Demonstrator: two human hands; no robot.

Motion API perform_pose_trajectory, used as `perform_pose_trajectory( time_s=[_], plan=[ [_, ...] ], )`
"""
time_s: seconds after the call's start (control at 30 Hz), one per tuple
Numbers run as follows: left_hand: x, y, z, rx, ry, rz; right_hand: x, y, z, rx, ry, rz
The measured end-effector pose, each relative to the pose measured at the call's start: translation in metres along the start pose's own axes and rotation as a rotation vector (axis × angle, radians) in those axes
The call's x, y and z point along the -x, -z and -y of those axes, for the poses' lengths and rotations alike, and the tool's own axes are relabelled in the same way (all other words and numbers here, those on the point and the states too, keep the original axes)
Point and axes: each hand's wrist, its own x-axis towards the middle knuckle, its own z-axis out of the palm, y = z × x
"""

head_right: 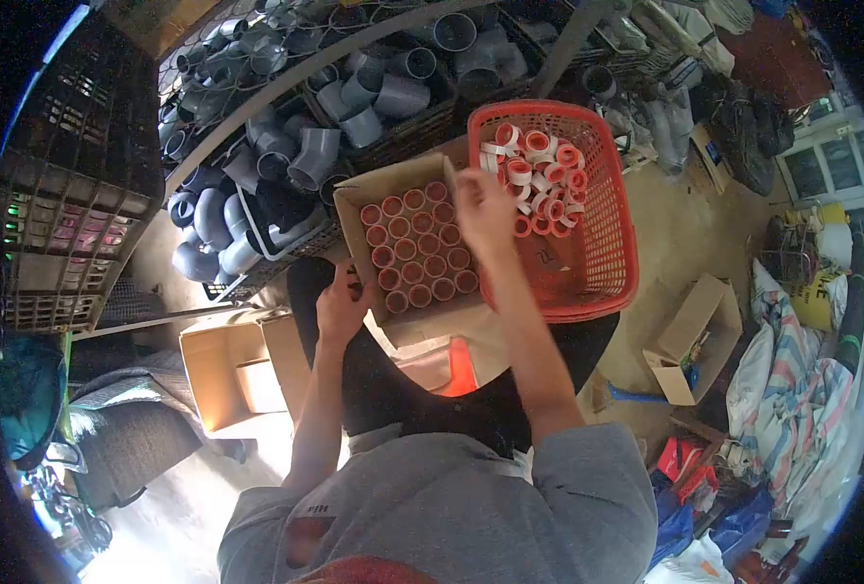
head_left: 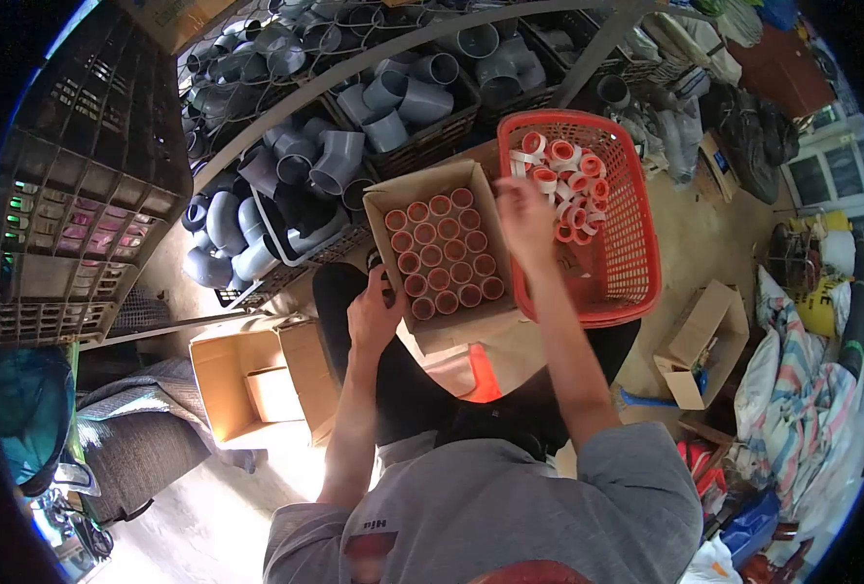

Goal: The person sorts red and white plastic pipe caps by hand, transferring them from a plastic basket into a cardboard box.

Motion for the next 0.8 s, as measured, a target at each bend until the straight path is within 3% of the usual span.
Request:
perform_pose_trajectory(
  time_s=[0.03,0.13,0.17,0.2,0.33,0.57,0.67,0.7,0.77,0.8],
  plan=[
    [0.0,-0.002,0.001,0.004,-0.001,0.004,-0.022,0.017,-0.027,0.032,-0.027,-0.089],
    [-0.001,-0.003,0.003,-0.012,-0.016,-0.02,-0.068,0.056,-0.14,0.216,-0.171,0.014],
    [0.0,-0.001,0.001,-0.019,-0.013,-0.002,-0.073,0.063,-0.158,0.436,-0.21,0.164],
    [-0.001,0.001,-0.001,-0.028,-0.011,0.015,-0.077,0.065,-0.161,0.654,-0.245,0.314],
    [-0.001,0.003,-0.006,-0.042,0.042,0.026,-0.074,0.06,-0.172,0.83,-0.158,0.381],
    [-0.004,-0.001,-0.004,-0.051,0.055,0.037,-0.075,0.06,-0.158,0.763,-0.074,0.197],
    [-0.004,-0.003,-0.002,-0.03,0.059,0.042,-0.078,0.076,-0.175,0.141,-0.257,0.155],
    [-0.004,-0.003,-0.001,-0.013,0.06,0.037,-0.07,0.082,-0.153,0.142,-0.254,0.154],
    [-0.003,0.0,-0.006,-0.026,0.055,0.03,-0.05,0.088,-0.082,-0.536,-0.506,0.038],
    [-0.002,0.001,-0.007,-0.044,0.053,0.026,-0.04,0.085,-0.072,-0.536,-0.506,0.044]
  ],
)
